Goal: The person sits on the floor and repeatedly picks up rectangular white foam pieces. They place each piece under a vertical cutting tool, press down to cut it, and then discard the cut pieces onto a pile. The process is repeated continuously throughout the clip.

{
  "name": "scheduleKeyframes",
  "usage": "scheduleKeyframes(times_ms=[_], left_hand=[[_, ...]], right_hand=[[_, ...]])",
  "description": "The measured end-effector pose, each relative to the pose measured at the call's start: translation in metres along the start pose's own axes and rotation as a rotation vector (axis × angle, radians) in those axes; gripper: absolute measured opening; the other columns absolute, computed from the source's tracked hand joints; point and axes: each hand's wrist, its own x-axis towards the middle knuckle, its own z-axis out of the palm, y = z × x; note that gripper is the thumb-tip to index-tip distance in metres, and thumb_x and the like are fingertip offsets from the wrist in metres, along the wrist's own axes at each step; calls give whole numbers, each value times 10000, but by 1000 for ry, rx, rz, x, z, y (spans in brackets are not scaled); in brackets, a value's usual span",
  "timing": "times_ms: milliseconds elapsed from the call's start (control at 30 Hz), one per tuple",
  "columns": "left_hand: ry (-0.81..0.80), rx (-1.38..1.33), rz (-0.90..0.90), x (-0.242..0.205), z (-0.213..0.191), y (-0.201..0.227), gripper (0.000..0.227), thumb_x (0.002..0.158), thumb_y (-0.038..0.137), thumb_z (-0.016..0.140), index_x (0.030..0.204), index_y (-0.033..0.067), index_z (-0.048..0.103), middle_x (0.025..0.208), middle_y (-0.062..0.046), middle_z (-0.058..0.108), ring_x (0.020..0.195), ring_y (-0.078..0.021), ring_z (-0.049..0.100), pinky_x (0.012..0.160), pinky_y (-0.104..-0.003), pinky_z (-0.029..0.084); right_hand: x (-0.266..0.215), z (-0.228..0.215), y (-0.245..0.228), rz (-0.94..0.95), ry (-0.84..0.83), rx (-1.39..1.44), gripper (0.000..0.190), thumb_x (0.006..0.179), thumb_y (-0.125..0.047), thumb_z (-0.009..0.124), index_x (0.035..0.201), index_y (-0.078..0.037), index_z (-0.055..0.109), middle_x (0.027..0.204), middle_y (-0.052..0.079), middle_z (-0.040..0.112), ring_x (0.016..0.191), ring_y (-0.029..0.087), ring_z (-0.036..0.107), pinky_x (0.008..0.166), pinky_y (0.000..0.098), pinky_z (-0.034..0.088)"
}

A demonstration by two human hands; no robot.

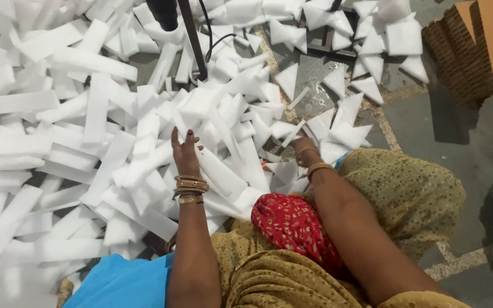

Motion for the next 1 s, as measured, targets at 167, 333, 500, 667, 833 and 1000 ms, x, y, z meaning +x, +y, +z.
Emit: scheduleKeyframes(times_ms=[167, 333, 500, 667, 833, 1000], left_hand=[[-85, 35, 10, -6, 20, -5, 784, 938, 373, 690, 1560, 51, 338, 1200, -76, 662, 959, -140, 645, 737, -320, 579], [-132, 102, -41, -9, 29, -7, 760, 953, 417, 675, 1552, 62, 372, 1125, -99, 672, 939, -145, 655, 731, -313, 572], [-213, 135, -101, -13, 34, -4, 697, 959, 470, 638, 1503, 68, 471, 1120, -70, 679, 880, -146, 660, 713, -297, 536], [-204, 104, -146, -14, 36, 0, 657, 953, 457, 636, 1477, 86, 497, 1098, -45, 670, 861, -144, 661, 708, -307, 519], [-178, -16, -46, -9, 40, -5, 640, 976, 432, 638, 1484, 68, 497, 1073, -66, 679, 848, -154, 672, 720, -315, 542], [-68, -227, 20, -8, 44, 5, 657, 975, 433, 628, 1497, 70, 462, 1033, -90, 697, 850, -188, 699, 725, -347, 562]], right_hand=[[-17, 33, -26, -290, -238, -255, 809, 672, -300, 944, 1382, -135, 592, 1318, 195, 632, 1230, 348, 598, 1060, 425, 478], [-30, 38, -27, -232, -294, -502, 655, 687, -286, 898, 1301, -163, 706, 1274, 179, 686, 1217, 343, 648, 1027, 436, 531], [-10, 26, -36, -242, -171, -226, 456, 791, -304, 816, 1178, -69, 764, 1149, 215, 734, 1091, 344, 711, 960, 426, 555], [14, -17, -63, -90, 73, 291, 440, 869, -341, 793, 1086, 39, 741, 1064, 222, 738, 945, 328, 718, 880, 403, 566], [0, -88, -116, -84, 106, 1134, 395, 860, -232, 769, 1143, 21, 660, 925, 97, 719, 792, 213, 682, 724, 350, 562], [-64, -145, -165, -423, 42, 1397, 279, 886, -105, 770, 1082, 1, 603, 873, 25, 642, 740, 132, 613, 646, 286, 536]])
